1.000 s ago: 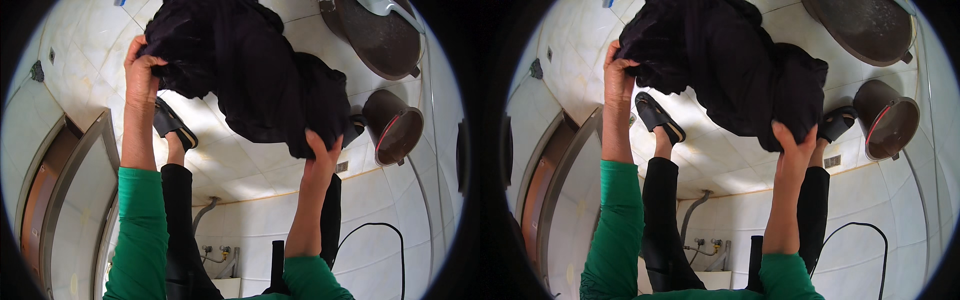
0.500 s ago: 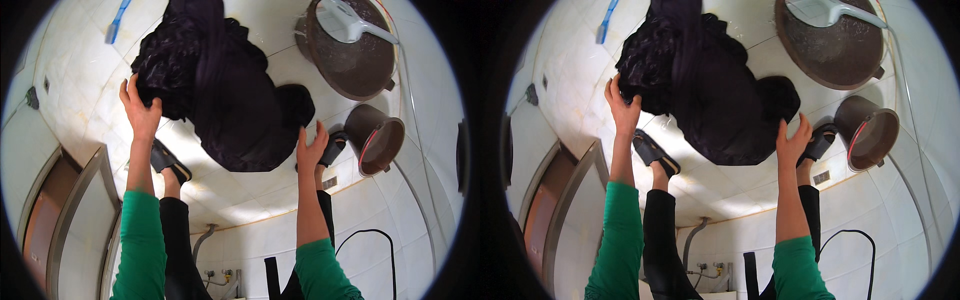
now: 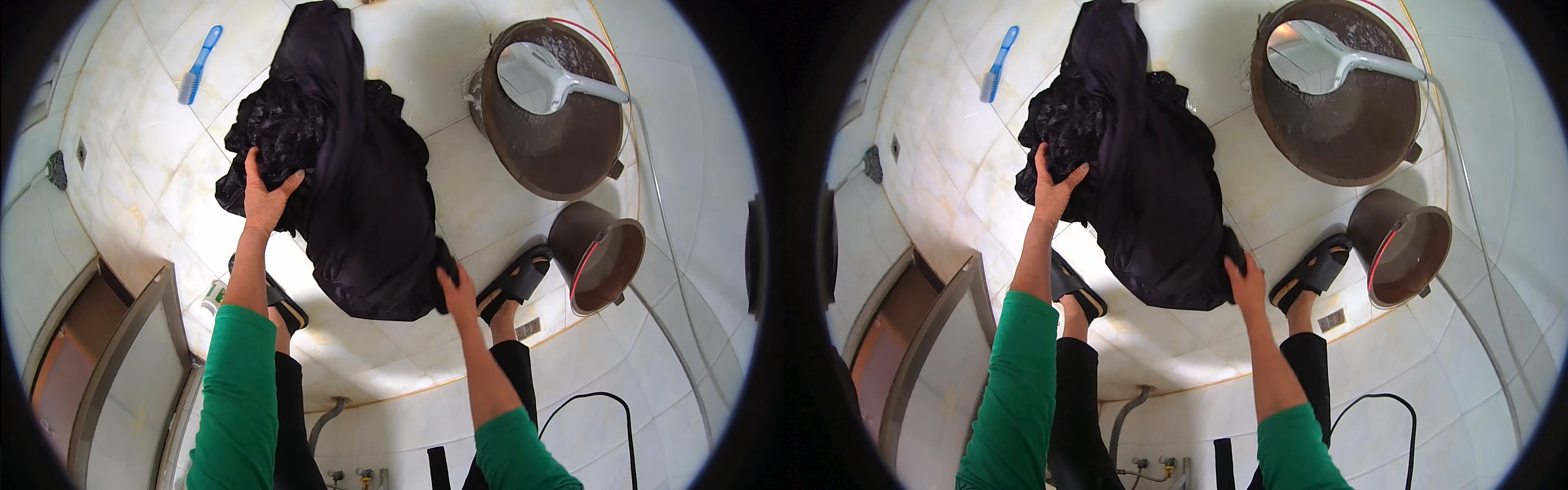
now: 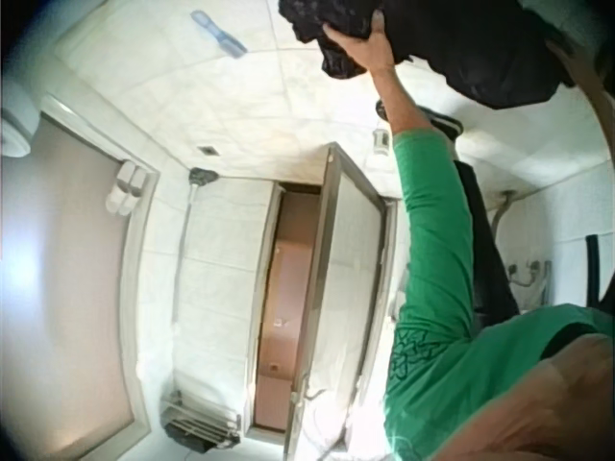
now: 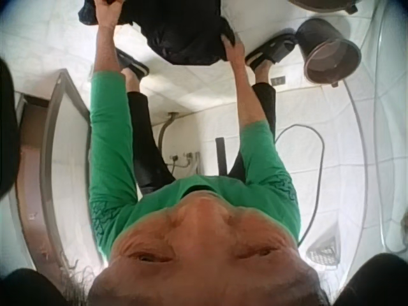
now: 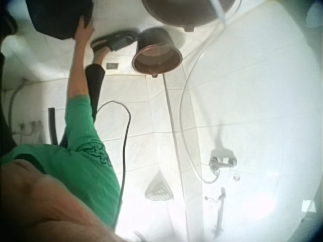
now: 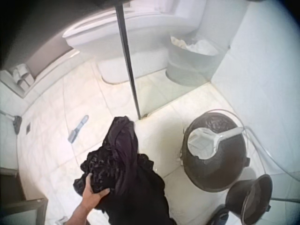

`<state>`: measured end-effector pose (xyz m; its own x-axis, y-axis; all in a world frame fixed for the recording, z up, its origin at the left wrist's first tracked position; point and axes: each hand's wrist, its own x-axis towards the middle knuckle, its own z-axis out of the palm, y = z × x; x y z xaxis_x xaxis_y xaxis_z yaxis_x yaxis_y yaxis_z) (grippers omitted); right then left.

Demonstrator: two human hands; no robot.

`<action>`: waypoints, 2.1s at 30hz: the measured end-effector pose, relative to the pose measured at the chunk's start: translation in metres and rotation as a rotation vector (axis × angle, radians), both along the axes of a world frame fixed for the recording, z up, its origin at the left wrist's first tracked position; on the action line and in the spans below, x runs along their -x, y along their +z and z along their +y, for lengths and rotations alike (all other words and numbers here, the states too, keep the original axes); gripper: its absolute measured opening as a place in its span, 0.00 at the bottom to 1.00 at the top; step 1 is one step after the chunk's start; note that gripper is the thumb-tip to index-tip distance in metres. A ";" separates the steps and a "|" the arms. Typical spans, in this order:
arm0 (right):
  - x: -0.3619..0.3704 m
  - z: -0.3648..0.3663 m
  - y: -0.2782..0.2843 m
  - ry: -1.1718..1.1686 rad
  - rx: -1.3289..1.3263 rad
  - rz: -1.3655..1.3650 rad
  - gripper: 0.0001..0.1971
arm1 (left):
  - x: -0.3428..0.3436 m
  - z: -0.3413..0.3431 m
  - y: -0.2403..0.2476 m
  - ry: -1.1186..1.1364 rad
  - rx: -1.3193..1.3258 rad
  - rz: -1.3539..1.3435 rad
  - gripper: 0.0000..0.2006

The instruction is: The person washes a dark garment by hand in a bathroom sink, then moves it to the floor to apply a white powder and scrub with a brush. They rinse the garment using a handheld shower and continue scrubbing and wringing it on the floor.

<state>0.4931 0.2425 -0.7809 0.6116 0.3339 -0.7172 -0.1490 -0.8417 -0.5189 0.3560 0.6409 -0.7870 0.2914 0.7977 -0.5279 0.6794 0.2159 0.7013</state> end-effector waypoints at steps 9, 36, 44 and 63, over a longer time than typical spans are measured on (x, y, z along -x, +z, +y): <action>-0.015 -0.030 -0.020 0.387 0.628 -0.197 0.23 | -0.004 -0.027 -0.016 -0.219 -0.296 0.058 0.26; -0.007 0.202 0.005 0.401 -0.387 -0.622 0.25 | -0.048 -0.105 0.005 -0.523 -0.754 -0.079 0.30; -0.100 0.285 -0.031 0.465 0.039 -0.342 0.19 | -0.133 -0.008 -0.032 -0.600 -0.227 0.332 0.21; -0.014 0.200 0.022 0.337 -0.558 -0.812 0.18 | -0.049 -0.120 0.006 -0.437 -0.710 -0.147 0.25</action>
